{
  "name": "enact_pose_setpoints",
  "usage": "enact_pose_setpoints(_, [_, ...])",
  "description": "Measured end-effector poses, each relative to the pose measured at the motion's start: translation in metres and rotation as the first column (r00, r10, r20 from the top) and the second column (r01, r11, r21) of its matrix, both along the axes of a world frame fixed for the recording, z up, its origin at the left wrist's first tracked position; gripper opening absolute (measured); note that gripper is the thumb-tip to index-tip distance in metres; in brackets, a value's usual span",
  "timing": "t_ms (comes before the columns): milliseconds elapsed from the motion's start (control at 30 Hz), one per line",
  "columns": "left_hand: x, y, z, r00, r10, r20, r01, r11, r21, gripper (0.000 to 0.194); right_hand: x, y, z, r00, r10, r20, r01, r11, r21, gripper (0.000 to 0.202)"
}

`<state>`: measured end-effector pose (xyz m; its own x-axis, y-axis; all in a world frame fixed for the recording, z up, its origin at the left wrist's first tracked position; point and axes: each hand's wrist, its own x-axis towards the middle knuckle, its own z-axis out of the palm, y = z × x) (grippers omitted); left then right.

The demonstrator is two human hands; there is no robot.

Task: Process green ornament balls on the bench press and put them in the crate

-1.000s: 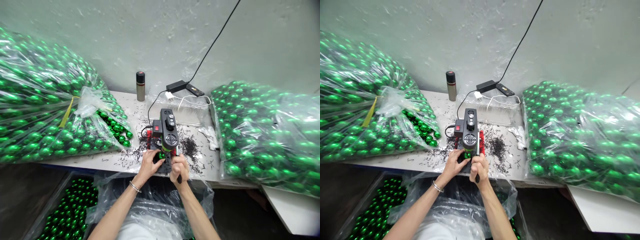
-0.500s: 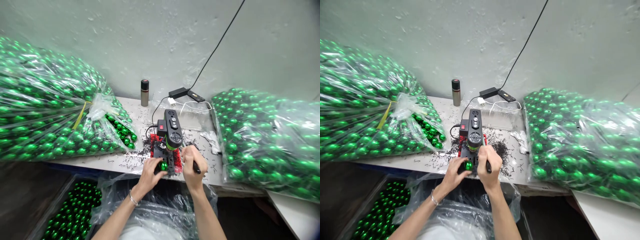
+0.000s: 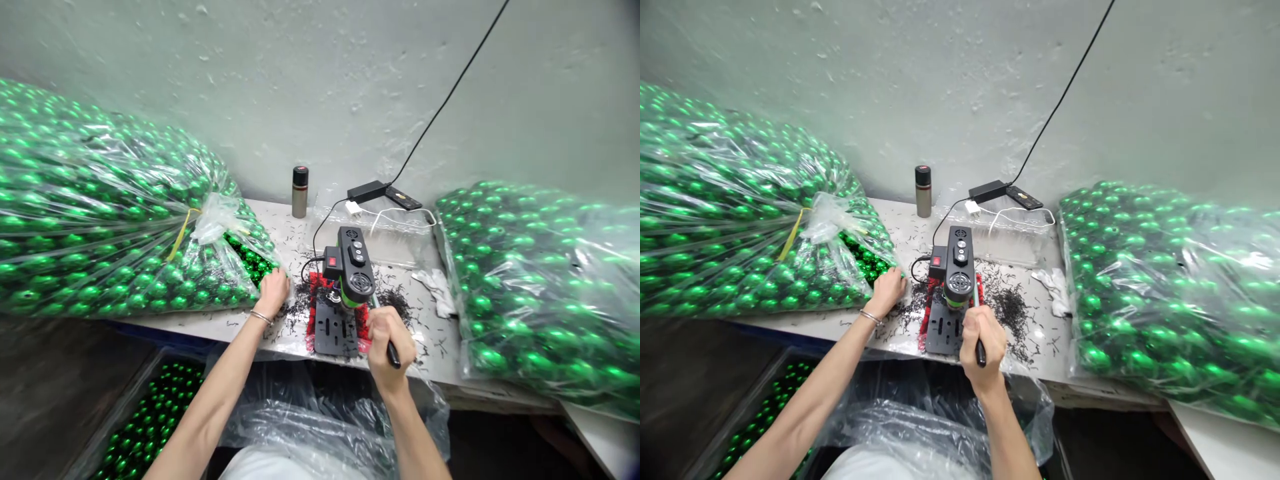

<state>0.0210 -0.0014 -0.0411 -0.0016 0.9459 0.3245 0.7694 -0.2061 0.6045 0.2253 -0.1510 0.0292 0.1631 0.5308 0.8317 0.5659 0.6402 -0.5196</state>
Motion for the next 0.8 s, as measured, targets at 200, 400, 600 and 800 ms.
enact_pose_setpoints(200, [-0.008,-0.013,0.009,0.964,-0.009,0.265,0.043,0.992,-0.122,0.012,0.001,-0.001,-0.001,0.999,-0.005,0.033,0.005,1.000,-0.016,0.028])
enact_pose_setpoints(400, [-0.001,-0.062,0.011,0.328,0.146,0.933,0.450,0.845,-0.290,0.032,0.001,0.001,0.000,1.000,-0.014,0.019,0.014,1.000,-0.012,0.026])
enact_pose_setpoints(600, [0.043,-0.089,-0.017,0.501,0.129,0.856,0.436,0.816,-0.379,0.046,0.001,0.001,0.008,0.998,-0.035,0.052,0.036,0.999,-0.010,0.027])
enact_pose_setpoints(800, [0.070,-0.099,-0.032,0.728,-0.123,0.674,0.379,0.892,-0.247,0.033,0.001,0.000,0.009,0.997,-0.048,0.058,0.051,0.998,-0.045,0.026])
